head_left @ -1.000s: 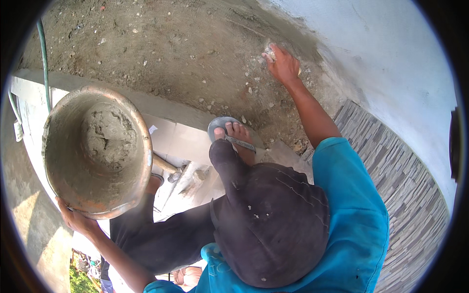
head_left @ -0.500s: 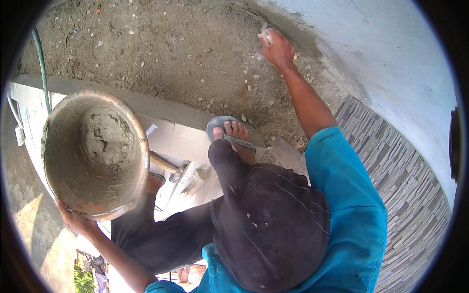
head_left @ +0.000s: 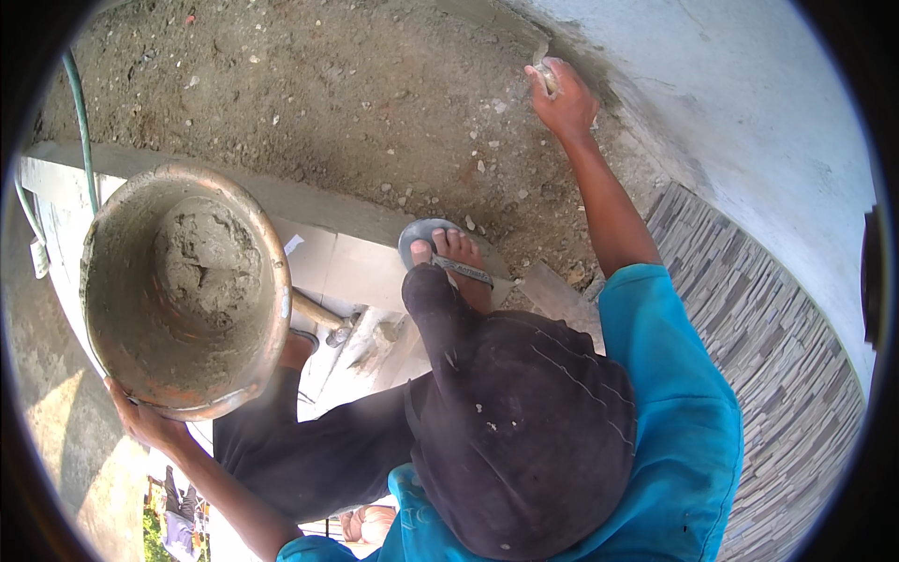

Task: The person scoops wet cement from a bucket using a trowel and applies it to a floor edge, smoothing it with a straight wooden plank. The person repeatedly scoops and spreads the cement along the same area.

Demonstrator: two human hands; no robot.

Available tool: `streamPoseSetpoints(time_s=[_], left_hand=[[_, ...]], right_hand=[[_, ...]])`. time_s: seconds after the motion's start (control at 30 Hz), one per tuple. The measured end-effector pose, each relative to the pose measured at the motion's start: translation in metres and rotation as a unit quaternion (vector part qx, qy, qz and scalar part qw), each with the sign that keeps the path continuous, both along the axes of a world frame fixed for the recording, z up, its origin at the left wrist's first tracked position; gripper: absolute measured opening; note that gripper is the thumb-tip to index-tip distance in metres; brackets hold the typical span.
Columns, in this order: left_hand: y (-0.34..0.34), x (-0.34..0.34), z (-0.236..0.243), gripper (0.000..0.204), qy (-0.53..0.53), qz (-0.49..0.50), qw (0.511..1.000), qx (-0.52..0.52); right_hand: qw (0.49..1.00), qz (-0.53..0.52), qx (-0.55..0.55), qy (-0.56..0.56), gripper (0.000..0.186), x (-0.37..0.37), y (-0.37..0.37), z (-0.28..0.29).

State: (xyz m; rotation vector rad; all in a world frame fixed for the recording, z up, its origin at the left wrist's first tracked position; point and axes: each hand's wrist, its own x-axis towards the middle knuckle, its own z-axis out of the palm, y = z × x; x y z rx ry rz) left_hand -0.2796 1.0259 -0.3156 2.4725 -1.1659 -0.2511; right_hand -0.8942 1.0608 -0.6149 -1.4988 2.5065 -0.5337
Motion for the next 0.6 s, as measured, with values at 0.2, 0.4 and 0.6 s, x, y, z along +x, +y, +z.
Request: streamPoseSetpoints(time_s=[0.2,0.4,0.6], left_hand=[[-0.002,-0.003,-0.003,0.048,0.081,0.043,0.995,-0.043],[0.002,0.008,-0.007,0.048,0.076,0.009,0.997,-0.034],[0.002,-0.004,-0.002,0.046,0.06,0.025,0.997,-0.029]], right_hand=[[0.994,0.103,-0.003,0.042,0.041,0.023,-0.004,-0.019],[0.994,0.075,0.071,0.017,0.043,0.04,-0.046,-0.049],[0.999,0.037,0.029,0.025,0.043,0.051,-0.058,-0.022]])
